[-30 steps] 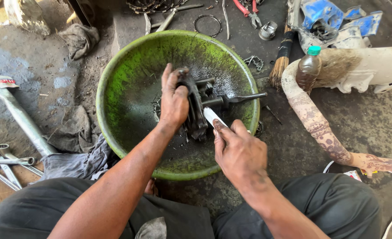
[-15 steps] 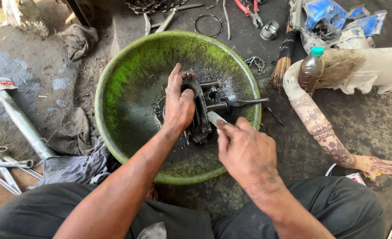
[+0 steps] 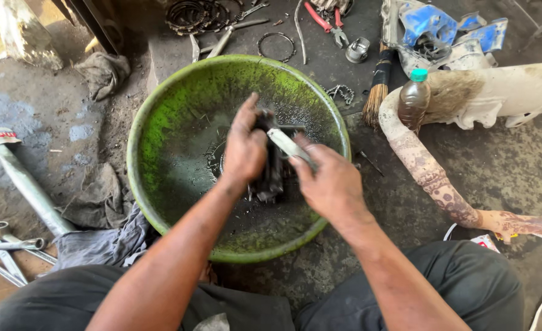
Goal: The person scrubs a metal engine cylinder head with a wire brush and a cloth inside a green plastic basin. They rotate the part to clean different sides and wipe away grime.
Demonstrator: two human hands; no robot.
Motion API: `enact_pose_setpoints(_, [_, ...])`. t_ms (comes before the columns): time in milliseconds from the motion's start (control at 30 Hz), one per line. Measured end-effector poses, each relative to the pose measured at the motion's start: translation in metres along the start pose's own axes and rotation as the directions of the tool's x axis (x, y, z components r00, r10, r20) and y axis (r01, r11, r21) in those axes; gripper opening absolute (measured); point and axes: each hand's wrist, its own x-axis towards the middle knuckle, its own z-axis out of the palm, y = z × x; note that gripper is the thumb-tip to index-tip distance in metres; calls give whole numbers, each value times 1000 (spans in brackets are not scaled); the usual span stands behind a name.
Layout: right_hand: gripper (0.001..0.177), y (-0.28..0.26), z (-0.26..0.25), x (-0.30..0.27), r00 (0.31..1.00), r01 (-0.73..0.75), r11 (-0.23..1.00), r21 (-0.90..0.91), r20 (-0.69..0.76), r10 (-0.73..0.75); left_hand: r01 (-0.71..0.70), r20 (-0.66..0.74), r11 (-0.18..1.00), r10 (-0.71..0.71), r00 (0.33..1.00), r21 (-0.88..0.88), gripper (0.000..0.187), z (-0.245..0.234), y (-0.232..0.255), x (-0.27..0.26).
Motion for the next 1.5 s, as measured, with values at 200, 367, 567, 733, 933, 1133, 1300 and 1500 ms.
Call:
enact_pose_setpoints(200, [22,49,6,11,965,-21,972,236,261,-42,244,102,954,-229,968,-171,46,-49,-13,35])
enact_pose_setpoints(367, [33,12,9,22,873,-126,902,-414,385,299,152,78,982,-144,987,-112,47,-43,-9,30])
enact_pose_setpoints(567, [25,-9,9,49,975,214,886,-410,34,-220,108,70,994,-106,992,-22,43,-22,5,21])
enact_pose_setpoints(733, [21,-3,7,49,956,241,883,-402,-60,-288,74,63,997,-74,995,2,44,-28,5,22])
enact_pose_setpoints(933, [23,-4,17,50,957,269,886,-378,1,-290,126,77,992,-126,989,4,45,-27,10,22])
enact_pose_setpoints(1133, [22,-8,36,36,947,272,920,-281,-90,-308,99,61,995,-98,993,-6,44,-25,9,23])
enact_pose_setpoints(1300, [19,7,36,43,978,169,985,-43,-115,-173,95,63,995,-95,993,4,42,-30,7,23])
enact_pose_setpoints(1500, [25,-2,31,59,944,281,946,-164,-129,-303,64,59,998,-65,996,21,44,-26,7,23])
